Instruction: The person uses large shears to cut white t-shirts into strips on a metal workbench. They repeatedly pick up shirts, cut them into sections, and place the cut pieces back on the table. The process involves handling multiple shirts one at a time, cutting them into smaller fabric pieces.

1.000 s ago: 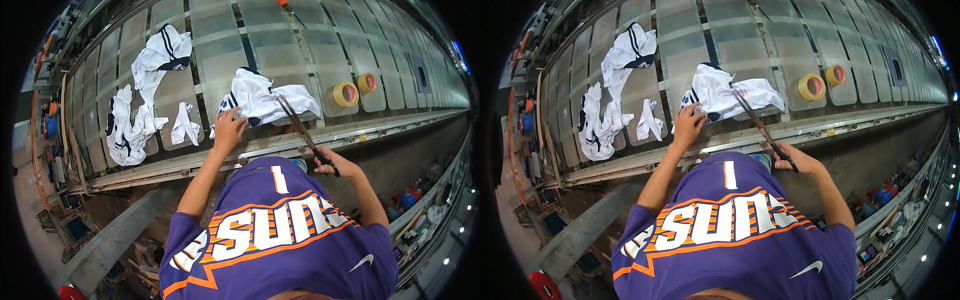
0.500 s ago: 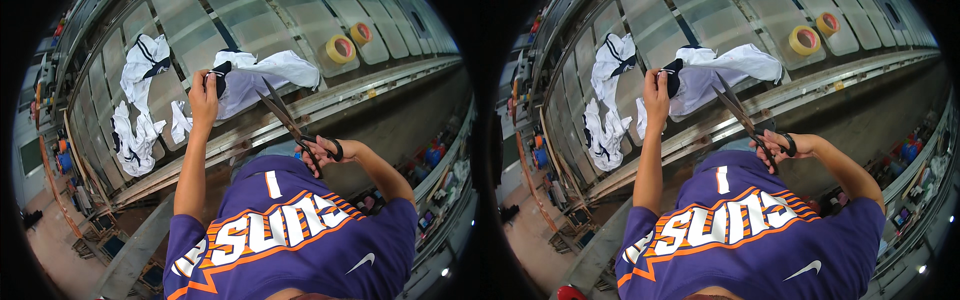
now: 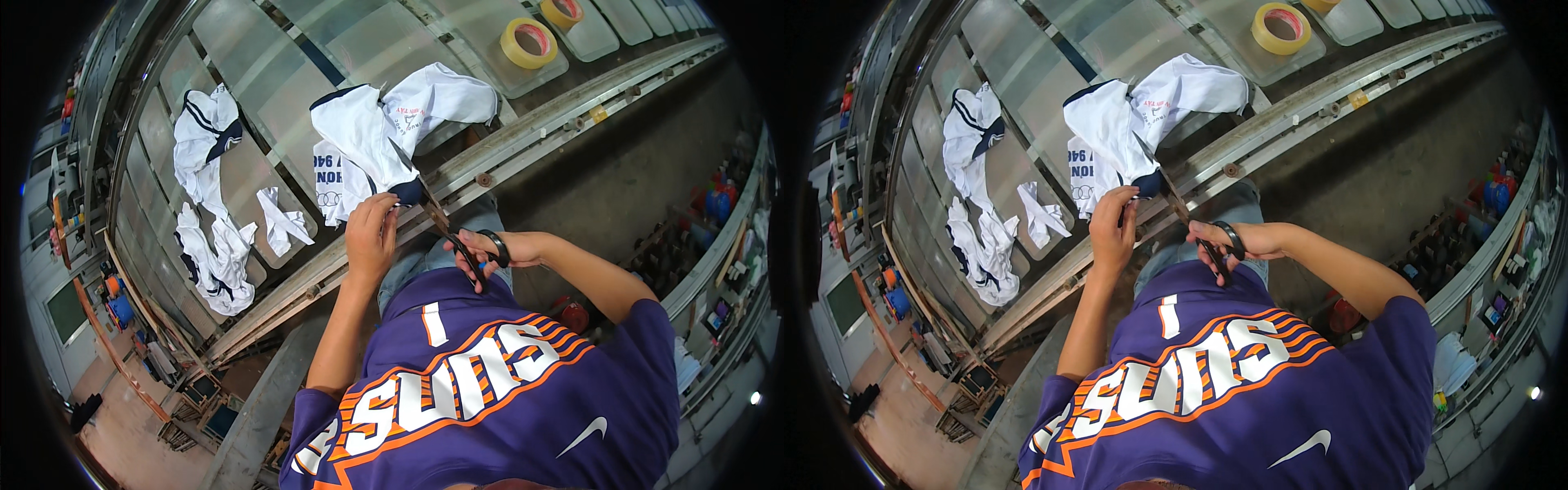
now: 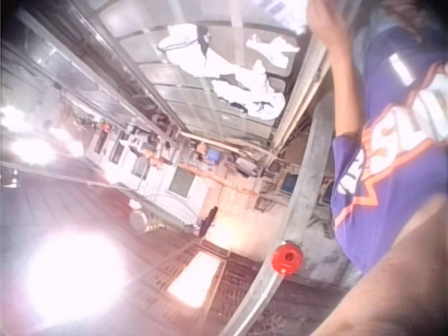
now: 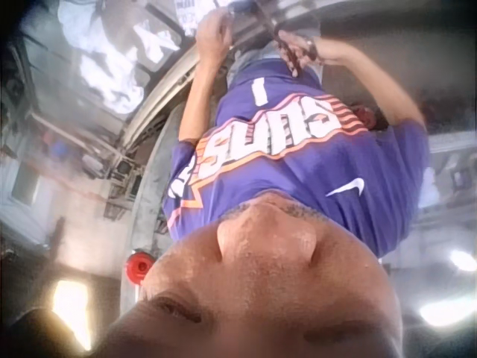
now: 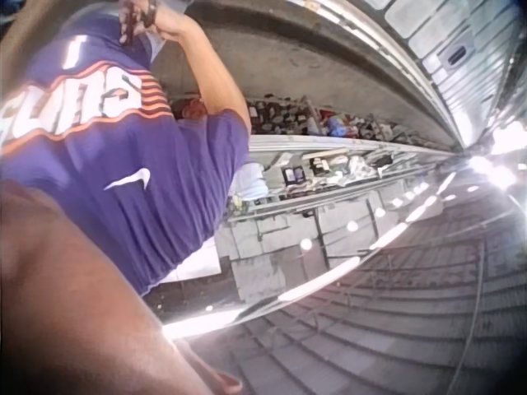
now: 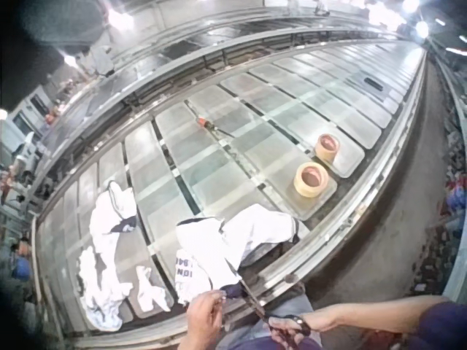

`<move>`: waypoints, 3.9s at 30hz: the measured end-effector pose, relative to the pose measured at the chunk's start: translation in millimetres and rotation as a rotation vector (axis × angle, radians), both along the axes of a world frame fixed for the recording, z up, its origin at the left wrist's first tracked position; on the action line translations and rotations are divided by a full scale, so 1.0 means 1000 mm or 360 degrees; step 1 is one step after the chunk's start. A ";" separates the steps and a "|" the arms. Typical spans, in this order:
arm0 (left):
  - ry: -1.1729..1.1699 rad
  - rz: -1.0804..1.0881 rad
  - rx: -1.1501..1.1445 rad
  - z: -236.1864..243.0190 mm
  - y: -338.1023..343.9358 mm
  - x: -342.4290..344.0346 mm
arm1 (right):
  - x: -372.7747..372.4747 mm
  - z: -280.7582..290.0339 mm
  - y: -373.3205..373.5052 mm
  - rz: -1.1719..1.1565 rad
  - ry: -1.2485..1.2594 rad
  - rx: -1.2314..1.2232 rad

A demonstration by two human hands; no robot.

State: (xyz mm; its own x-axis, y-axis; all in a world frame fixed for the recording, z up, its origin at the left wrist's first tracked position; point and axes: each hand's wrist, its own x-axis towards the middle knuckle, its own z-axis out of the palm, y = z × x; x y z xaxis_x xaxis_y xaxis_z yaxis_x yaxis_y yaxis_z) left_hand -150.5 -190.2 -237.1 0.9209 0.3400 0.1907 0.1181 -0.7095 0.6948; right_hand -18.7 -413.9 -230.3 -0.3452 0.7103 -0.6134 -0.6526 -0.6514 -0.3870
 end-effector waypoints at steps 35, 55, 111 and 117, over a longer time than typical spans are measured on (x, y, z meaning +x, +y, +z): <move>0.0041 0.0311 -0.0851 0.010 -0.002 -0.021 | -0.025 -0.024 0.052 -0.0465 -0.0285 0.0159; 0.0132 0.0222 -0.1033 0.022 0.001 -0.057 | -0.025 -0.042 0.081 -0.0683 -0.0364 0.0033; -0.1674 0.0827 -0.1236 0.192 0.233 -0.067 | 0.298 0.205 0.220 -0.1389 -0.2021 0.1296; -0.1065 0.1186 -0.1064 0.088 0.171 -0.081 | 0.265 0.162 0.131 -0.0979 -0.1805 0.0823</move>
